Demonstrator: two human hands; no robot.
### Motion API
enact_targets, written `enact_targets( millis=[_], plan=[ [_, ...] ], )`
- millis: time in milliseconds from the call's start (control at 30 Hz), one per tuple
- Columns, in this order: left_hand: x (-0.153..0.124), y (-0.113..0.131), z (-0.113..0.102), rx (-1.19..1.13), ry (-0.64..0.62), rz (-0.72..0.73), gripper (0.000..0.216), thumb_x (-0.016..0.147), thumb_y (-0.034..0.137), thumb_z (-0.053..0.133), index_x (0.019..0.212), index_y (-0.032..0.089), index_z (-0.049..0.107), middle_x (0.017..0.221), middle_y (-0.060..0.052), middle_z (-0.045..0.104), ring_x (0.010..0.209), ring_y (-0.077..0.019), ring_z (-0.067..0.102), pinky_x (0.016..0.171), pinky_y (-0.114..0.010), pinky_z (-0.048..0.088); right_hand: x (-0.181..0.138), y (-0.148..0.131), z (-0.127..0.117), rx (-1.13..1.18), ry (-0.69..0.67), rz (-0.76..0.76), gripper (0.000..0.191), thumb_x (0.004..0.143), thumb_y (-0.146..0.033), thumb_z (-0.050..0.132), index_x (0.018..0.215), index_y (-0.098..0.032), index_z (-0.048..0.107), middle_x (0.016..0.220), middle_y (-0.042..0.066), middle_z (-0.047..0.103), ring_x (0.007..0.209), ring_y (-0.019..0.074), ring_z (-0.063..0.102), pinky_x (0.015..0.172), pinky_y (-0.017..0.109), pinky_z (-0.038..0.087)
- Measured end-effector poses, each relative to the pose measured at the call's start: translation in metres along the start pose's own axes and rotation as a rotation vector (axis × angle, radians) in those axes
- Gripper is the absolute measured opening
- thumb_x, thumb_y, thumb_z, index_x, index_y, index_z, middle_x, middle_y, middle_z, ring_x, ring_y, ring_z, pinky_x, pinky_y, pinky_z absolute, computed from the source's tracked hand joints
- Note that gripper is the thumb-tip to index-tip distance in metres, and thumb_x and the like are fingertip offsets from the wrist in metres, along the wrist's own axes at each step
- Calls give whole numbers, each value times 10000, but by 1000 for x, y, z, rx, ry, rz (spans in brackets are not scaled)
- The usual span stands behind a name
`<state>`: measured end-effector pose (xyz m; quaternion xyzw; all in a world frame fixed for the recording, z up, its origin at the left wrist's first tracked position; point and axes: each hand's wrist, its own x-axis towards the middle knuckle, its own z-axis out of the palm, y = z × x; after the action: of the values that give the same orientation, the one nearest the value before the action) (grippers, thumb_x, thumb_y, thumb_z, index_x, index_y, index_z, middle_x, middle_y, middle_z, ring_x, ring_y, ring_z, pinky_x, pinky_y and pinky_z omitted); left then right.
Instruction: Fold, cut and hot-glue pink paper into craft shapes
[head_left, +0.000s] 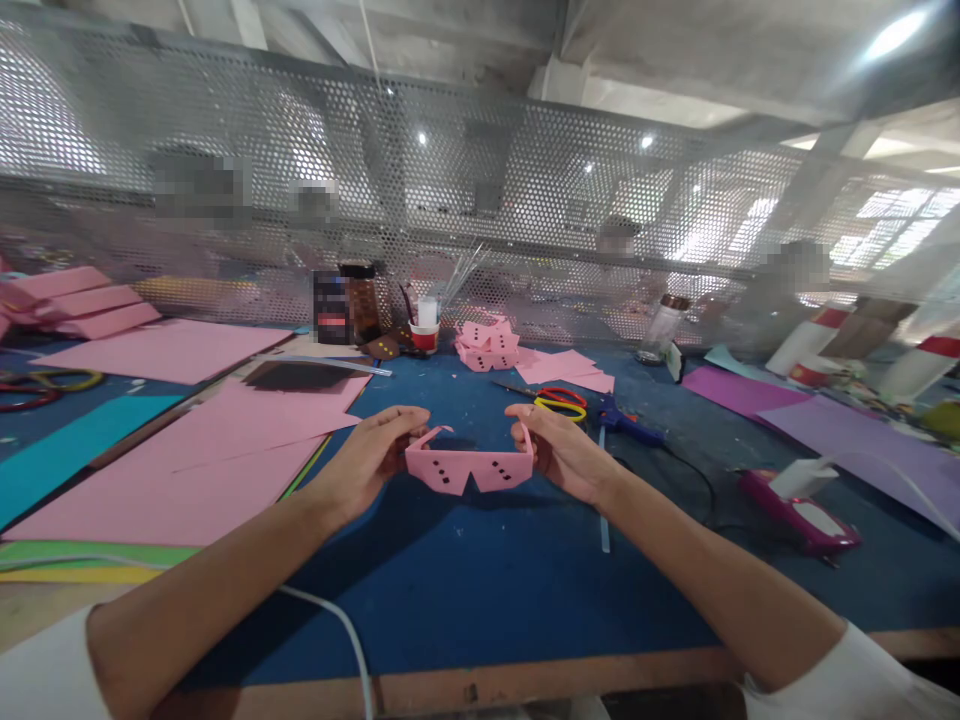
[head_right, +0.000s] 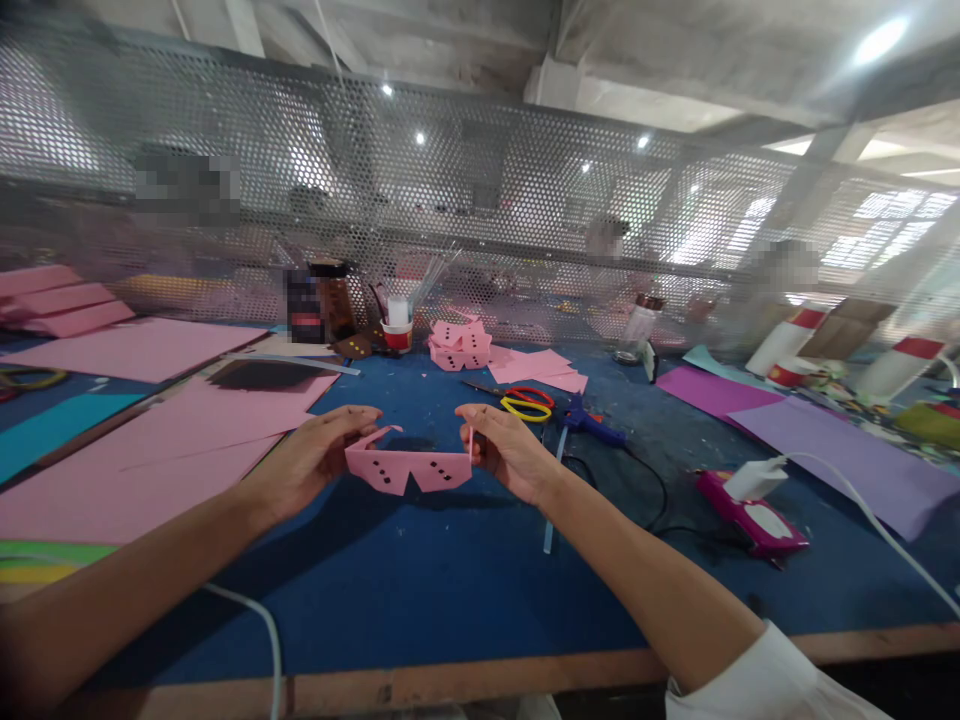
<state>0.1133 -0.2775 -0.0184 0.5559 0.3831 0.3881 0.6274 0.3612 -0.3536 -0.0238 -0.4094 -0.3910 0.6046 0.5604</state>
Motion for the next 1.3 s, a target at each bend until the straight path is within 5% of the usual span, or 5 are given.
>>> enact_targets(
  millis=[433, 567, 700, 933, 1300],
  plan=[
    [-1, 6, 1, 369, 164, 209, 276, 795, 442, 717, 938, 207, 691, 1006, -49, 715, 973, -257, 639, 859, -350, 467, 5, 15, 0, -87, 5, -4, 388, 751, -463, 846, 938, -177, 661, 800, -28, 665, 630, 71, 605, 623, 194, 525],
    [-10, 4, 5, 664, 179, 526, 235, 886, 411, 634, 1052, 255, 691, 1189, -47, 688, 1180, -280, 563, 1020, -396, 398, 2, 18, 4, -116, -20, -4, 390, 770, -483, 828, 903, -164, 648, 816, -1, 691, 666, 88, 649, 657, 208, 551],
    [-29, -2, 19, 939, 28, 788, 255, 890, 413, 649, 1096, 267, 686, 1200, -60, 714, 1252, -304, 528, 1078, -442, 345, -3, 18, 13, -142, -24, -20, 402, 765, -487, 831, 903, -157, 648, 817, 17, 708, 686, 102, 678, 690, 228, 579],
    [-40, -13, 35, 1133, 50, 967, 184, 891, 399, 678, 991, 245, 678, 1052, -74, 755, 1182, -302, 589, 1049, -466, 336, -8, 21, 26, -186, -21, -41, 403, 733, -466, 851, 871, -156, 634, 742, 6, 711, 689, 136, 711, 687, 259, 596],
    [-40, -6, 31, 1120, 98, 1076, 107, 920, 190, 621, 819, 217, 644, 825, -9, 712, 918, -215, 609, 939, -424, 390, -5, 16, 15, -323, -71, -121, 328, 783, -434, 810, 883, -149, 684, 841, 33, 737, 763, 143, 716, 747, 270, 584]
  ],
)
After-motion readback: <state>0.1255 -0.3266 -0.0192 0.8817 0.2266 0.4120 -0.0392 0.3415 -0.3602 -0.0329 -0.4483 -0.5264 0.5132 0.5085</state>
